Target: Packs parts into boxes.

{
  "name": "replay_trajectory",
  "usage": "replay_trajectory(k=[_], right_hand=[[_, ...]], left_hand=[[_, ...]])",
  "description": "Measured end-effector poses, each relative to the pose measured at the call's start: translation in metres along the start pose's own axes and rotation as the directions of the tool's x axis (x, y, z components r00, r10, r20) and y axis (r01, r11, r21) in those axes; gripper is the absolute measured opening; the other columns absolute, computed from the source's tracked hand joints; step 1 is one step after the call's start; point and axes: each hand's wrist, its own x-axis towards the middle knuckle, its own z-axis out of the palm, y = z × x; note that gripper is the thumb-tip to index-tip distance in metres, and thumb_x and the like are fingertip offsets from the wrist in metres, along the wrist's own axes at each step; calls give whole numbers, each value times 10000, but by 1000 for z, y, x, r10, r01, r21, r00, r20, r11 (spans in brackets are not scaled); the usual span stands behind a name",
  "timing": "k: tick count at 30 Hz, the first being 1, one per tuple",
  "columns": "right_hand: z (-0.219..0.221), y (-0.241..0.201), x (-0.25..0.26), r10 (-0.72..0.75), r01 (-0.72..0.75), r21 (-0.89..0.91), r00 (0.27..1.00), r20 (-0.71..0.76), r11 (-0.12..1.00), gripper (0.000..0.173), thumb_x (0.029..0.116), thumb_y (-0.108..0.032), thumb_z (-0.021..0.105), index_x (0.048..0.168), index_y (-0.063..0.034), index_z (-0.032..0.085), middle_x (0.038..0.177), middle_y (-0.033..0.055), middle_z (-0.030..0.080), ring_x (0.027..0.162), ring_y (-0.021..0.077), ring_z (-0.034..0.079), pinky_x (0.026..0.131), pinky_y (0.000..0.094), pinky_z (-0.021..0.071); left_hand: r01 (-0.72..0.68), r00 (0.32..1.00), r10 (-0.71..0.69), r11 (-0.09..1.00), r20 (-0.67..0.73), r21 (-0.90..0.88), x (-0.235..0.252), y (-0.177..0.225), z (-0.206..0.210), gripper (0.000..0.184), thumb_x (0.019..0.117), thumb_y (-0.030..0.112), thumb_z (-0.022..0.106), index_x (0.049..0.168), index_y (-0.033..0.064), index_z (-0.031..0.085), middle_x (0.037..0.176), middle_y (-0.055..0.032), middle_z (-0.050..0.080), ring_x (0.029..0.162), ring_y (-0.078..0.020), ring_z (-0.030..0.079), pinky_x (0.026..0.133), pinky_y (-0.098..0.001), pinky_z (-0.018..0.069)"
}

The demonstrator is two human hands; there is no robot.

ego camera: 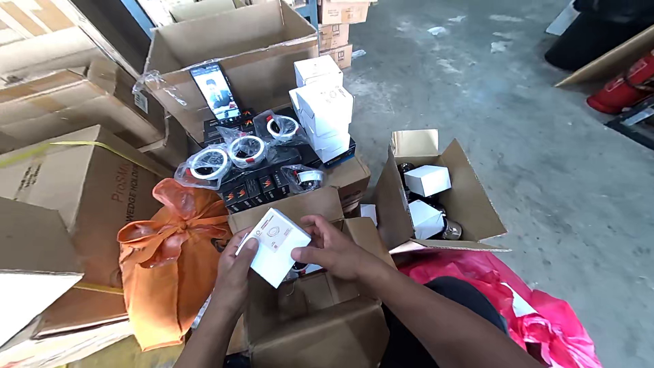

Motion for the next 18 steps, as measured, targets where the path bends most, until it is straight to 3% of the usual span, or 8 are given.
replay_trajectory(k=[3,5,6,10,14,18], right_hand=[[-1,-1,3,9,21,160,983,-185,987,667,878,-245,761,1394,16,428,1137,143,669,900,205,699,766,368,604],[-13,0,11,12,78,243,937,-348,967,524,931,-253,676,1332,25,484,1046,144,685,848,209,695,746,376,602],[-23,3,15,35,91,274,906,-423,957,464,969,-280,622,1313,8,504,1015,135,689,824,202,683,723,365,584],[-69,9,35,177,84,344,731,-659,935,392,1035,-365,544,1267,-50,558,927,110,688,716,176,646,604,320,529],[-111,19,55,262,81,376,581,-770,923,374,1006,-387,565,1202,-69,581,899,93,655,634,158,604,530,307,502],[-127,29,76,275,149,427,571,-773,892,405,1031,-375,539,1292,-65,544,1003,118,658,684,171,633,564,299,527]], left_hand=[[25,998,-25,1000,65,7,-2,-1,1,855,926,635,632,1466,-1,446,1213,-151,693,1037,-242,721,884,-412,628],[108,987,-115,992,117,58,-3,-1,2,988,896,758,551,1550,47,345,1301,-155,655,1086,-280,701,893,-452,615],[152,980,-162,984,116,87,-3,0,2,963,911,752,525,1556,59,345,1321,-162,650,1098,-308,696,895,-477,608],[230,969,-238,967,71,111,-2,3,2,560,1030,420,503,1438,37,498,1251,-143,691,1064,-303,706,902,-459,599],[237,961,-250,964,120,118,-2,9,-4,453,1051,340,492,1370,26,562,1200,-130,712,1045,-272,715,903,-423,601],[209,968,-220,973,120,102,-1,19,-14,427,1030,300,568,1350,18,580,1188,-124,716,1035,-249,715,913,-396,597]])
